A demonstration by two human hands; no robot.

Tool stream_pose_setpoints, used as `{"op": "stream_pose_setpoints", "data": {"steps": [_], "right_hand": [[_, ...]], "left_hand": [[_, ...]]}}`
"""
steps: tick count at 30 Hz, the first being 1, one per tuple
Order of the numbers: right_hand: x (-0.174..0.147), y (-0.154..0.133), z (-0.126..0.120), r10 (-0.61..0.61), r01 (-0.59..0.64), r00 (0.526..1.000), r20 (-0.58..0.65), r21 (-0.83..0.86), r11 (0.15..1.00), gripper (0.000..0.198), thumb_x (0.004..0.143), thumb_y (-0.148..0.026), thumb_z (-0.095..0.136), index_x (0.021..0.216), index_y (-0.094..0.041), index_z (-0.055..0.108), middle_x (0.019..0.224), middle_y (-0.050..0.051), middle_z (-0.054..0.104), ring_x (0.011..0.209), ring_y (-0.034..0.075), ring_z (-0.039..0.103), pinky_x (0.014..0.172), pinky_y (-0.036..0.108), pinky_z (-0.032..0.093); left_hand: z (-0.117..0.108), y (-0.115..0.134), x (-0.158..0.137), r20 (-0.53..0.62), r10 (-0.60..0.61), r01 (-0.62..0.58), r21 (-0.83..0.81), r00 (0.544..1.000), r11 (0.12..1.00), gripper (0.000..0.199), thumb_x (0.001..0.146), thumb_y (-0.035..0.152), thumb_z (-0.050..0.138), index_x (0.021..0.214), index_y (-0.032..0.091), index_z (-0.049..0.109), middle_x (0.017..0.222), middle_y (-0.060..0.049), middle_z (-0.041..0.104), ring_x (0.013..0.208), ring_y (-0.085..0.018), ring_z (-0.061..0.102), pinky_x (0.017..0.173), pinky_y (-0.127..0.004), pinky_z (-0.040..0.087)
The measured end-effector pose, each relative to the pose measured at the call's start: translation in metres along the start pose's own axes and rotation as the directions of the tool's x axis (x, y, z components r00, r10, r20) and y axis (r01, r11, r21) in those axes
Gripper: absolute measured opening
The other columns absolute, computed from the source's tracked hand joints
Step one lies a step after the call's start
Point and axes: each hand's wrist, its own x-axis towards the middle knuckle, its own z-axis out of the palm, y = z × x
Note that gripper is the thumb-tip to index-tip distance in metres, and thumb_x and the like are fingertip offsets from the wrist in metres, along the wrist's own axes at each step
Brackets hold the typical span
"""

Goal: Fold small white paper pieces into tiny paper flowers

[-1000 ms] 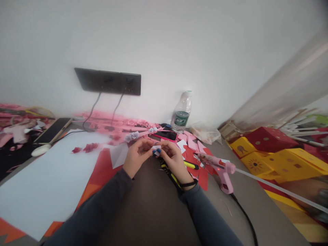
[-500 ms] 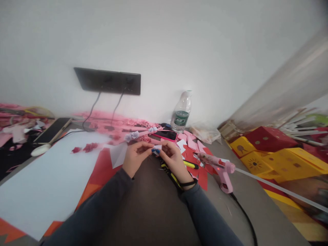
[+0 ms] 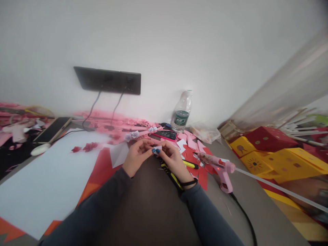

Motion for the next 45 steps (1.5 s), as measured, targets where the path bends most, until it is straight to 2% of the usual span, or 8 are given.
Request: {"op": "stream_pose_setpoints", "data": {"steps": [7, 14, 22, 27, 32, 38, 41, 45], "right_hand": [[0.0019, 0.0052, -0.001, 0.017, -0.017, 1.0, -0.002, 0.017, 1.0, 0.033, 0.084, -0.053, 0.067, 0.084, -0.021, 0.057, 0.075, 0.0, 0.059, 0.067, 0.016, 0.058, 0.064, 0.029, 0.051], [0.0011, 0.0015, -0.0006, -0.002, 0.002, 1.0, 0.019, -0.005, 1.0, 0.032, 0.087, -0.052, 0.064, 0.085, -0.02, 0.057, 0.077, 0.001, 0.058, 0.068, 0.015, 0.055, 0.063, 0.028, 0.048], [0.0013, 0.0036, 0.0003, 0.0, 0.0, 1.0, -0.027, 0.01, 1.0, 0.032, 0.087, -0.052, 0.064, 0.083, -0.021, 0.056, 0.076, 0.0, 0.056, 0.067, 0.016, 0.054, 0.063, 0.028, 0.046], [0.0018, 0.0035, -0.0007, 0.001, -0.001, 0.998, -0.07, 0.005, 1.0, 0.031, 0.087, -0.051, 0.064, 0.084, -0.021, 0.057, 0.076, 0.0, 0.057, 0.065, 0.014, 0.054, 0.062, 0.027, 0.046], [0.0026, 0.0047, -0.0002, -0.003, 0.004, 0.998, -0.07, 0.019, 1.0, 0.032, 0.086, -0.052, 0.064, 0.084, -0.02, 0.058, 0.076, 0.0, 0.058, 0.064, 0.014, 0.055, 0.061, 0.026, 0.047], [0.0028, 0.0043, -0.0004, 0.011, -0.01, 0.998, -0.065, 0.008, 1.0, 0.033, 0.085, -0.052, 0.065, 0.083, -0.02, 0.057, 0.074, 0.0, 0.057, 0.063, 0.014, 0.054, 0.06, 0.026, 0.046], [0.0026, 0.0027, -0.0001, 0.014, -0.015, 0.999, -0.029, -0.009, 1.0, 0.033, 0.085, -0.052, 0.065, 0.082, -0.02, 0.058, 0.073, 0.0, 0.056, 0.063, 0.014, 0.053, 0.059, 0.027, 0.045], [0.0022, 0.0022, 0.0013, 0.02, -0.02, 1.0, 0.003, -0.018, 1.0, 0.033, 0.085, -0.053, 0.065, 0.082, -0.02, 0.057, 0.071, 0.0, 0.055, 0.063, 0.015, 0.052, 0.059, 0.027, 0.044]], "left_hand": [[-0.0002, 0.0034, 0.0007, 0.02, 0.039, -0.04, 0.045, 0.999, 0.998, 0.022, 0.075, 0.027, 0.075, 0.091, 0.017, 0.064, 0.074, 0.002, 0.061, 0.07, -0.012, 0.061, 0.072, -0.025, 0.052], [-0.0028, 0.0001, 0.0021, 0.044, -0.047, 0.044, 0.078, 0.998, 0.996, 0.024, 0.073, 0.034, 0.075, 0.084, 0.016, 0.065, 0.075, -0.001, 0.064, 0.066, -0.013, 0.06, 0.062, -0.025, 0.051], [-0.0041, 0.0011, 0.002, 0.025, -0.047, 0.043, 0.164, 0.999, 0.986, 0.026, 0.074, 0.037, 0.072, 0.069, 0.015, 0.06, 0.063, 0.002, 0.056, 0.057, -0.01, 0.05, 0.052, -0.021, 0.042], [-0.0056, 0.0002, 0.0021, 0.027, -0.025, 0.02, 0.178, 0.999, 0.984, 0.02, 0.075, 0.034, 0.07, 0.077, 0.015, 0.065, 0.07, 0.0, 0.061, 0.062, -0.012, 0.054, 0.054, -0.021, 0.042], [-0.0052, 0.0029, 0.0016, 0.009, 0.05, -0.051, 0.214, 0.999, 0.975, 0.014, 0.075, 0.029, 0.068, 0.076, 0.015, 0.066, 0.071, -0.001, 0.063, 0.063, -0.012, 0.055, 0.058, -0.022, 0.044], [-0.0032, 0.0021, 0.0008, 0.028, -0.039, 0.034, 0.182, 0.999, 0.983, 0.017, 0.075, 0.031, 0.067, 0.081, 0.016, 0.063, 0.074, -0.002, 0.062, 0.064, -0.013, 0.056, 0.054, -0.022, 0.044], [-0.003, 0.0033, 0.0007, 0.035, -0.015, 0.007, 0.212, 0.999, 0.977, 0.018, 0.075, 0.032, 0.068, 0.082, 0.016, 0.064, 0.078, -0.003, 0.064, 0.068, -0.015, 0.058, 0.055, -0.022, 0.044], [-0.0041, 0.0049, 0.0008, 0.07, 0.014, -0.033, 0.273, 0.997, 0.961, 0.018, 0.079, 0.033, 0.065, 0.076, 0.015, 0.064, 0.07, -0.001, 0.061, 0.065, -0.014, 0.054, 0.057, -0.023, 0.042]]}}
